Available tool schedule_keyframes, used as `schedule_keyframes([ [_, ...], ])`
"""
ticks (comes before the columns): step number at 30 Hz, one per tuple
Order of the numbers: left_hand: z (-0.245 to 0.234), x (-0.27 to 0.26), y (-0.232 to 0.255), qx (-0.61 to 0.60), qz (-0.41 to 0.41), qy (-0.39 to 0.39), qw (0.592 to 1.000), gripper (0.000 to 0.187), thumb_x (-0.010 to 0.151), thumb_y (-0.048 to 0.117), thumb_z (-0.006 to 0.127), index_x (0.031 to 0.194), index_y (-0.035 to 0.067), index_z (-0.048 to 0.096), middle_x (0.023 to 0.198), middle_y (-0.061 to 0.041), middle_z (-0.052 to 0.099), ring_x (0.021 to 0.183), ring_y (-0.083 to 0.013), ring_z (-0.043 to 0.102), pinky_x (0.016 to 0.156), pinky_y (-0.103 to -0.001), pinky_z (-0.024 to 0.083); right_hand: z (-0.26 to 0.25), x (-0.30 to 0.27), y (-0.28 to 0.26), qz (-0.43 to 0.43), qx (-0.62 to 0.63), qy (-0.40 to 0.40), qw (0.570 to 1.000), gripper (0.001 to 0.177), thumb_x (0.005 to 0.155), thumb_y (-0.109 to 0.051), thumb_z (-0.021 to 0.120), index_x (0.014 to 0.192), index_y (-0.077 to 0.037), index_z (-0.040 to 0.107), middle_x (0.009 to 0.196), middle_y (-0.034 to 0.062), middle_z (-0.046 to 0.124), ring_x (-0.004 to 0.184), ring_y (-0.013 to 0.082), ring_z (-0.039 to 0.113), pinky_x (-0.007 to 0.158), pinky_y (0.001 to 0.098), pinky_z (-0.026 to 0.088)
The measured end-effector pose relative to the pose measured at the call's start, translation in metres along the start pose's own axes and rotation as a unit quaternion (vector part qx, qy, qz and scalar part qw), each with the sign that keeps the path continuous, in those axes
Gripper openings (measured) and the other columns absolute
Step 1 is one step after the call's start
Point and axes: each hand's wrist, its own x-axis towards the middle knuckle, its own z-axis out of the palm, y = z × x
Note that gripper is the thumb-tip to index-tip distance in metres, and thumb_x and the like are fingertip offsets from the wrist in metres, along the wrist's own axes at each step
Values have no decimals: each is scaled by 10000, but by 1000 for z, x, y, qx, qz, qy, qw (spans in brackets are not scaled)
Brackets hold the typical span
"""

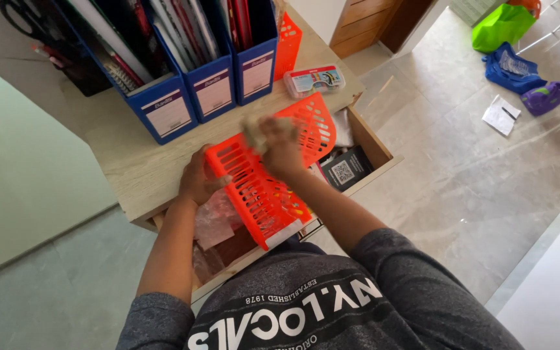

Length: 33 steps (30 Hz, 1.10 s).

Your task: Organizing a desk drawer by removing items, wiping a red plastic organizer tray with a cloth, and then replacing the items.

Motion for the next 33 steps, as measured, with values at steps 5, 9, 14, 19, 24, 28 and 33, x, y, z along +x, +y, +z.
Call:
schedule_keyframes([
  [5, -6, -4, -4, -7, -38, -15, 999, 1099, 600, 653, 874, 1502, 246, 396, 1373, -180, 607, 1280, -428, 576, 1098, -537, 476, 20, -19, -34, -213, 95, 138, 963, 619, 1033, -635, 353, 1413, -185, 544, 1559, 21, 502, 1497, 218, 388, 1166, 769, -93],
  [9, 1, -2, -13, -27, -4, 4, 1000, 1096, 597, 672, 876, 1485, 247, 393, 1331, -209, 625, 1220, -456, 607, 1062, -558, 501, 34, 2, 46, -232, 38, 167, 958, 403, 1086, -383, 475, 1356, -126, 627, 1471, 74, 587, 1438, 284, 451, 1138, 795, 9],
  [14, 2, -3, -6, -36, 33, 22, 999, 1080, 602, 665, 904, 1473, 232, 435, 1315, -209, 632, 1200, -464, 619, 1023, -567, 521, 17, 27, 108, 160, 18, -42, 986, 730, 940, -297, 636, 1604, -208, 345, 1650, 16, 405, 1529, 237, 328, 1136, 736, 98],
  [19, -3, -4, 2, -31, 17, 10, 999, 1098, 584, 685, 897, 1485, 263, 433, 1332, -170, 634, 1217, -431, 620, 1044, -540, 517, 26, 14, 37, 116, 6, -38, 993, 647, 972, -209, 481, 1607, -207, 356, 1669, 9, 361, 1562, 212, 264, 1157, 735, 56],
  [24, -5, -2, -11, -29, -38, -17, 999, 1140, 565, 689, 891, 1505, 239, 430, 1342, -185, 630, 1251, -435, 599, 1077, -526, 502, 9, -11, -32, -192, 71, 113, 972, 456, 1030, -199, 425, 1475, -177, 520, 1592, 36, 462, 1545, 289, 286, 1128, 790, -35],
  [28, -7, -6, 4, -8, -74, -32, 997, 1113, 573, 629, 895, 1513, 286, 408, 1372, -165, 612, 1277, -396, 585, 1099, -493, 486, -2, -11, -29, -260, 69, 133, 954, 432, 1079, -275, 332, 1470, -186, 494, 1561, 20, 485, 1517, 239, 357, 1158, 794, -37],
  [33, -7, -6, 21, -41, -37, -31, 998, 1088, 592, 645, 884, 1491, 251, 416, 1351, -206, 619, 1269, -432, 584, 1090, -541, 482, 24, 22, 65, -225, 19, 241, 944, 462, 1096, -391, 266, 1416, -177, 521, 1474, 38, 568, 1413, 320, 479, 1136, 810, 18],
])
